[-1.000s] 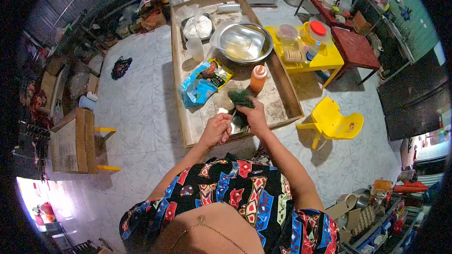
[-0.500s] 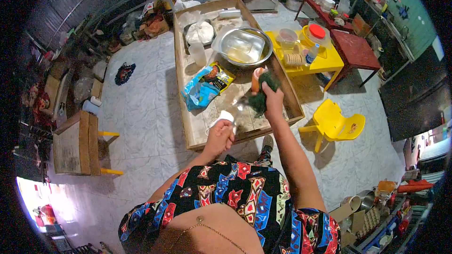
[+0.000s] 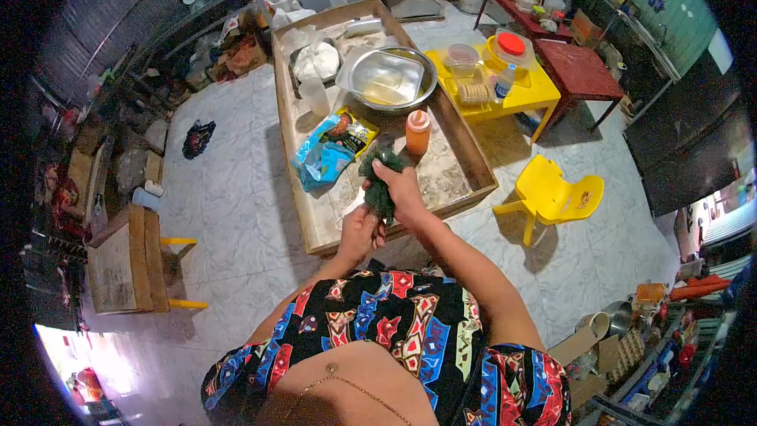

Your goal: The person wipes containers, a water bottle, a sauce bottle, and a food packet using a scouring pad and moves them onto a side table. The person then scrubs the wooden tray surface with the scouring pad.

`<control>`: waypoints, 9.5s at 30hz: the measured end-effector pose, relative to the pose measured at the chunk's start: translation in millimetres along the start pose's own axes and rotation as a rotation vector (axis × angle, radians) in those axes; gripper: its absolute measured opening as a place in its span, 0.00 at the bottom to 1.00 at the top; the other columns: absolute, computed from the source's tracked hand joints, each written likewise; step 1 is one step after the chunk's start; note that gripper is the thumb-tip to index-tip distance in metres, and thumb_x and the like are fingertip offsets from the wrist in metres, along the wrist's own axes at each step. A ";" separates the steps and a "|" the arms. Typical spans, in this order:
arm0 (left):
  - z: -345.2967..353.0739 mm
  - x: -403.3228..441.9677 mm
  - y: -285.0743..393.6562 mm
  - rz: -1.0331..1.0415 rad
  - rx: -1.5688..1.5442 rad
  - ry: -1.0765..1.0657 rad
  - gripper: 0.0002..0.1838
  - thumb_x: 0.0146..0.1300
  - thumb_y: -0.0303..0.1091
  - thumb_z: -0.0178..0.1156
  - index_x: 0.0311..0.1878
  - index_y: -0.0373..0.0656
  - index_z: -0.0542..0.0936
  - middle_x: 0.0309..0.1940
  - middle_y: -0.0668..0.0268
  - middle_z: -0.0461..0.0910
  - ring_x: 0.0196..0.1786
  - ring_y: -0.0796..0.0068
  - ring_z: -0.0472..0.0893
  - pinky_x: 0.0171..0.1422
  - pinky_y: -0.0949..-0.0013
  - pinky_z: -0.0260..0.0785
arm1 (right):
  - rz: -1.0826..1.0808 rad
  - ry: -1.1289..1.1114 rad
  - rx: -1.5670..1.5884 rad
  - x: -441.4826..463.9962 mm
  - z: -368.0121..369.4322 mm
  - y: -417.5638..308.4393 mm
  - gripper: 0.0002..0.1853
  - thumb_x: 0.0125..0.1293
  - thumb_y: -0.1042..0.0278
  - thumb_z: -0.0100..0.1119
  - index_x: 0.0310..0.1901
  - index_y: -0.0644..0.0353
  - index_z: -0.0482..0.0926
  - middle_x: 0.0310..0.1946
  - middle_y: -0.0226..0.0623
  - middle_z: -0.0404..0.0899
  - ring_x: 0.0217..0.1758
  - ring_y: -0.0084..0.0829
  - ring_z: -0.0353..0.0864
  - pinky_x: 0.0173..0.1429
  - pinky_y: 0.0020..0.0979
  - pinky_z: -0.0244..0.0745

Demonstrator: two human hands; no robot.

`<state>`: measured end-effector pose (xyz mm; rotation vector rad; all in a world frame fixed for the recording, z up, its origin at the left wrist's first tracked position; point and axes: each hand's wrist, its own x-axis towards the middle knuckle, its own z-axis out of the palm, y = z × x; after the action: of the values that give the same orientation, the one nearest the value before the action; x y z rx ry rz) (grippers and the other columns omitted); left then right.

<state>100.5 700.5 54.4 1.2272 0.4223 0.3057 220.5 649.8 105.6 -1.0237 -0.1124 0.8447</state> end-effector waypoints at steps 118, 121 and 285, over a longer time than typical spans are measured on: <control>93.6 307.1 -105.6 0.138 0.703 0.383 0.58 0.29 0.40 0.77 0.64 0.41 0.51 0.58 0.50 0.66 0.63 0.55 0.65 0.65 0.62 0.58 | 0.043 0.698 -0.662 218.2 -562.4 -109.1 0.42 0.61 0.29 0.35 0.54 0.66 0.69 0.49 0.44 0.72 0.47 0.38 0.71 0.52 0.33 0.66; 108.6 313.0 -97.0 0.080 0.576 0.440 0.56 0.30 0.39 0.77 0.63 0.42 0.53 0.56 0.53 0.67 0.60 0.60 0.67 0.63 0.63 0.60 | -0.005 0.755 -0.227 154.8 -578.3 -98.0 0.39 0.59 0.27 0.35 0.49 0.58 0.74 0.37 0.35 0.77 0.32 0.31 0.76 0.35 0.31 0.73; 79.4 181.1 61.9 0.725 0.252 0.452 0.23 0.60 0.34 0.56 0.57 0.40 0.63 0.52 0.62 0.70 0.54 0.72 0.71 0.60 0.67 0.63 | -1.264 -0.072 -1.135 64.4 -22.3 -121.8 0.23 0.54 0.69 0.57 0.54 0.58 0.72 0.52 0.49 0.63 0.51 0.46 0.62 0.58 0.40 0.56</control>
<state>297.7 734.0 108.5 1.5333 0.3946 1.1945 343.9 647.4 170.7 -1.6124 -1.2620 -0.4644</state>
